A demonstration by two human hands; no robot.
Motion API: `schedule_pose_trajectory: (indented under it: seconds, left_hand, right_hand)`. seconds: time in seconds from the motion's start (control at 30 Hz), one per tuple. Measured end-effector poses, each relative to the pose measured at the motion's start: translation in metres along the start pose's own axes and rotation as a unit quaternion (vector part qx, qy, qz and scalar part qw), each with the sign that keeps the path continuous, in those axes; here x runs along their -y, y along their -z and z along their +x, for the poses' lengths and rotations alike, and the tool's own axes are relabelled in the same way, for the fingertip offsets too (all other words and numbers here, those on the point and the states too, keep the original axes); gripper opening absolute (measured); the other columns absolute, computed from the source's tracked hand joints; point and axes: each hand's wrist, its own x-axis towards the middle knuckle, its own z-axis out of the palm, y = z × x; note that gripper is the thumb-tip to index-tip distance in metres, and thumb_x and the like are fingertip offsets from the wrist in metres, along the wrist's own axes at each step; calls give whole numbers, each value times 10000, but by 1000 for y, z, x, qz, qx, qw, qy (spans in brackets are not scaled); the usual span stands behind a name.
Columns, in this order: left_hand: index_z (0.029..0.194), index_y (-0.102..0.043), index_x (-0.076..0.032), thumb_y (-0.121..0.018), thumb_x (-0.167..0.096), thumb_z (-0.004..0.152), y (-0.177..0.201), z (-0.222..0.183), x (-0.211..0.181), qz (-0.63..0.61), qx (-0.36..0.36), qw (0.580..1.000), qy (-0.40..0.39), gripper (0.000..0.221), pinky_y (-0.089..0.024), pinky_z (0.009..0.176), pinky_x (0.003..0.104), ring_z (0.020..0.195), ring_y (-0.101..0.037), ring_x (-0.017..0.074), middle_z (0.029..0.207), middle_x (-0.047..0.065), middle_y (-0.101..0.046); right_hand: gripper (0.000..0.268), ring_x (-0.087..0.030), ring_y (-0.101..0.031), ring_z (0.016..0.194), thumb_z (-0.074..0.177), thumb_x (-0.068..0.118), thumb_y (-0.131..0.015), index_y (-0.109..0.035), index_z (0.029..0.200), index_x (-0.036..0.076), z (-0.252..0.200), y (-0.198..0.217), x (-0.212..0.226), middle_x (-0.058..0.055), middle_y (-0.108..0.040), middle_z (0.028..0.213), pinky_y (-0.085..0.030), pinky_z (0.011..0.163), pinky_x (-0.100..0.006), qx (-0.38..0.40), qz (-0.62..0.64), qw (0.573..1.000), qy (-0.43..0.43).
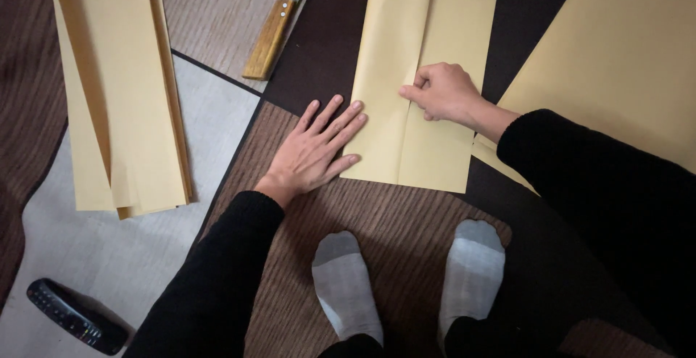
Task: Folding long sheets of yellow paper and cutting them into strips using a large knife.
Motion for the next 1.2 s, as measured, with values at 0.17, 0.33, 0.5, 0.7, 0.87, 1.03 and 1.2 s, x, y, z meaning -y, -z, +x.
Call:
schedule_pose_trajectory:
  seconds: [0.17, 0.33, 0.5, 0.7, 0.87, 1.03, 1.2]
  left_hand:
    - [1850, -313, -226, -398, -642, 1212, -1, 0, 0, -4, -3, 1000, 2, 767, -136, 1403, 598, 1766, -220, 347, 1909, 51, -309]
    - [1853, -311, -229, -388, -641, 1215, -2, -1, -2, 1, -7, 1000, 4, 764, -130, 1404, 597, 1765, -216, 348, 1909, 51, -306]
    - [1853, -312, -231, -390, -641, 1213, -2, 1, -2, 7, -10, 1000, 2, 764, -129, 1403, 608, 1764, -218, 348, 1908, 46, -308]
    - [1847, -330, -236, -406, -627, 1208, -3, 0, -2, 16, -12, 1000, 0, 754, -128, 1403, 597, 1766, -223, 341, 1905, 41, -321]
    - [1847, -332, -240, -405, -634, 1203, -8, -1, 0, 19, -9, 1000, 3, 758, -130, 1400, 603, 1766, -219, 340, 1903, 40, -326]
    - [1838, -354, -239, -431, -622, 1204, -4, 0, -2, 14, -15, 1000, 2, 745, -118, 1406, 591, 1766, -230, 332, 1902, 29, -333]
    - [1830, -373, -242, -427, -647, 1195, -6, 0, -1, 19, -19, 1000, 3, 755, -123, 1407, 592, 1763, -238, 327, 1895, 27, -345]
  right_hand:
    - [264, -209, -755, 501, 1009, 263, -784, -778, 947, 7, -3, 0, 3, -109, -749, 670, -651, 523, -337, 2, -3, 1000, 4]
    - [263, -216, -767, 524, 1006, 252, -780, -777, 971, -8, -2, -2, 2, -127, -763, 698, -657, 563, -339, 3, -2, 1000, -3]
    - [267, -204, -756, 498, 1006, 274, -782, -774, 958, 12, 8, -4, -10, -107, -759, 677, -650, 545, -334, 5, -5, 1000, 6]
    - [263, -207, -755, 506, 1015, 264, -776, -774, 977, 3, 0, -1, -2, -112, -754, 670, -651, 586, -345, 3, -17, 1000, 13]
    - [269, -200, -752, 498, 1033, 272, -774, -779, 983, 8, -1, -2, 1, -99, -748, 660, -649, 613, -355, 0, -28, 999, 17]
    - [254, -204, -756, 496, 1010, 300, -783, -784, 965, 49, -8, 1, 9, -60, -730, 612, -647, 719, -371, -1, -48, 999, 8]
    - [253, -204, -772, 517, 989, 363, -767, -781, 937, 116, -3, 0, 10, -23, -720, 560, -638, 772, -355, 6, -81, 997, -10]
